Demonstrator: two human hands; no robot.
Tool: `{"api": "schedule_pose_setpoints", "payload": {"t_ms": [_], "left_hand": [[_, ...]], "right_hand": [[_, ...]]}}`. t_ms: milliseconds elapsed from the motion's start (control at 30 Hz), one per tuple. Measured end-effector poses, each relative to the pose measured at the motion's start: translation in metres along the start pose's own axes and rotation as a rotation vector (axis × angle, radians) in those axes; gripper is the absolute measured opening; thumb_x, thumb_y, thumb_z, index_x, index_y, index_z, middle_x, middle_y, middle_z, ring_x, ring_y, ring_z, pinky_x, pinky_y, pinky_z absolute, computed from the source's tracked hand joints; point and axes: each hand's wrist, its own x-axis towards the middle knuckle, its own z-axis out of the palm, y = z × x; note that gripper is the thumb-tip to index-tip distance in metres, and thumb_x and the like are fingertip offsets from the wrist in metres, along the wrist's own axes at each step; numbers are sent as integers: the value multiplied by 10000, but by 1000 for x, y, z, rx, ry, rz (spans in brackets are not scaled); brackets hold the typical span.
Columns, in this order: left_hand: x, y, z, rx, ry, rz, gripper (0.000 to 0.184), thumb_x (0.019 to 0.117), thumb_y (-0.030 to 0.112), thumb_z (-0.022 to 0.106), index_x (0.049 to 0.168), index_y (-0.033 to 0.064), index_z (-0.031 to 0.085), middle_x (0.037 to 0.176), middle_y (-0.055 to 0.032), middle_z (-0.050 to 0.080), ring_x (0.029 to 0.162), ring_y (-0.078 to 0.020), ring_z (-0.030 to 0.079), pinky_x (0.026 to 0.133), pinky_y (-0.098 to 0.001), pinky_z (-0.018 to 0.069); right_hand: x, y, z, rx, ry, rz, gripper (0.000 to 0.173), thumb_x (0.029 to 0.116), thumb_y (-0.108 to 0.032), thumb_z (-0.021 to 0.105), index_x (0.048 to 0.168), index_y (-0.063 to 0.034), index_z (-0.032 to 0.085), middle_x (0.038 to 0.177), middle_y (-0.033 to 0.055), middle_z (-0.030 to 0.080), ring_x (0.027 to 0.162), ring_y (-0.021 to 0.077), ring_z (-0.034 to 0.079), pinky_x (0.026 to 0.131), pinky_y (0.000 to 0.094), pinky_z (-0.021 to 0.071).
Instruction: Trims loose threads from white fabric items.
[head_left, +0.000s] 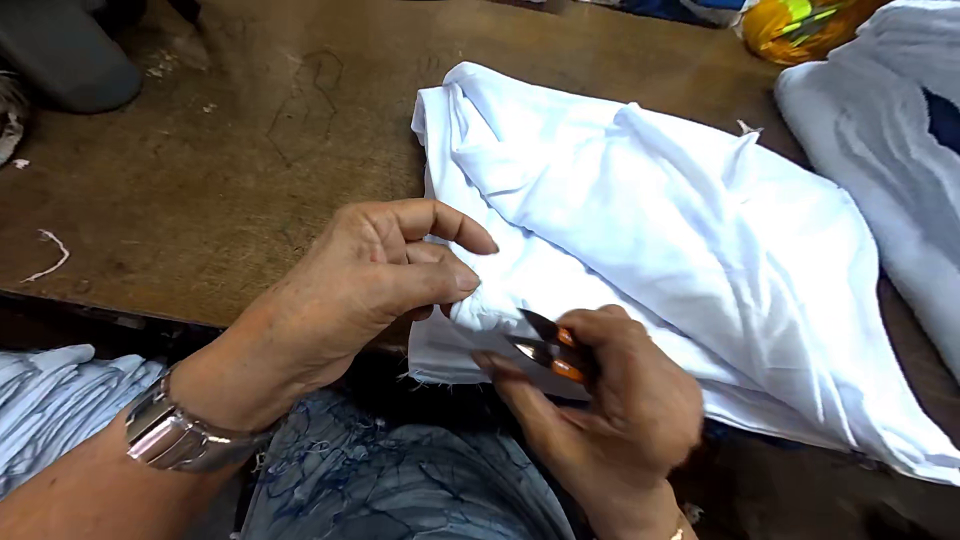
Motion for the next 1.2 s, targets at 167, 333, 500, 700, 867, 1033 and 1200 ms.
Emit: {"api": "schedule_pose_setpoints", "payload": {"t_ms": [167, 333, 500, 700, 867, 1033, 1200], "left_hand": [[-1, 3, -18, 95, -137, 188, 211, 910, -18, 582, 940, 37, 784, 908, -58, 746, 819, -80, 690, 712, -184, 572], [7, 11, -29, 323, -302, 321, 308, 856, 92, 740, 1151, 10, 720, 904, -32, 734, 787, -108, 696, 708, -210, 601], [20, 30, -34, 730, -313, 375, 65, 923, 182, 707, 949, 138, 747, 840, 78, 721, 730, -12, 670, 632, -151, 568], [56, 74, -59, 548, -212, 350, 71, 984, 176, 647, 991, 173, 717, 924, 74, 700, 717, 1, 627, 573, -135, 513], [100, 64, 3, 359, 114, 270, 55, 969, 10, 602, 976, 34, 652, 925, -50, 744, 822, -128, 735, 747, -269, 623], [140, -38, 13, 899, 102, 453, 388, 926, 43, 621, 1307, -27, 618, 1375, -257, 531, 1294, -322, 532, 1092, -425, 450], [69, -24, 3, 781, 26, 608, 359, 906, 123, 656, 1242, -3, 637, 1357, -162, 567, 1253, -217, 576, 977, -351, 551]], "right_hand": [[16, 12, -18, 336, -174, 112, 56, 918, -76, 664, 957, -43, 688, 806, -29, 619, 694, -2, 574, 599, 126, 489], [20, 21, -46, 525, -289, 234, 31, 914, -108, 691, 945, -108, 690, 757, -82, 625, 630, -14, 570, 537, 120, 482], [16, 22, -58, 458, -94, 317, 28, 983, -150, 640, 975, -146, 667, 766, -101, 596, 605, -19, 525, 523, 134, 452], [2, 19, -74, 625, -168, 160, 128, 938, -236, 742, 904, -145, 658, 757, -83, 610, 657, -13, 571, 577, 144, 497], [-3, 21, -41, 104, -264, 11, 222, 949, -152, 595, 1098, -84, 746, 820, -30, 664, 680, 47, 593, 571, 225, 479], [2, 21, -27, -95, -257, -14, 193, 899, -123, 590, 987, -94, 760, 746, -5, 633, 617, 123, 592, 495, 297, 437], [2, 23, -25, -74, -206, 7, 143, 902, -105, 576, 924, -73, 714, 754, 9, 643, 617, 117, 594, 492, 287, 430]]}}
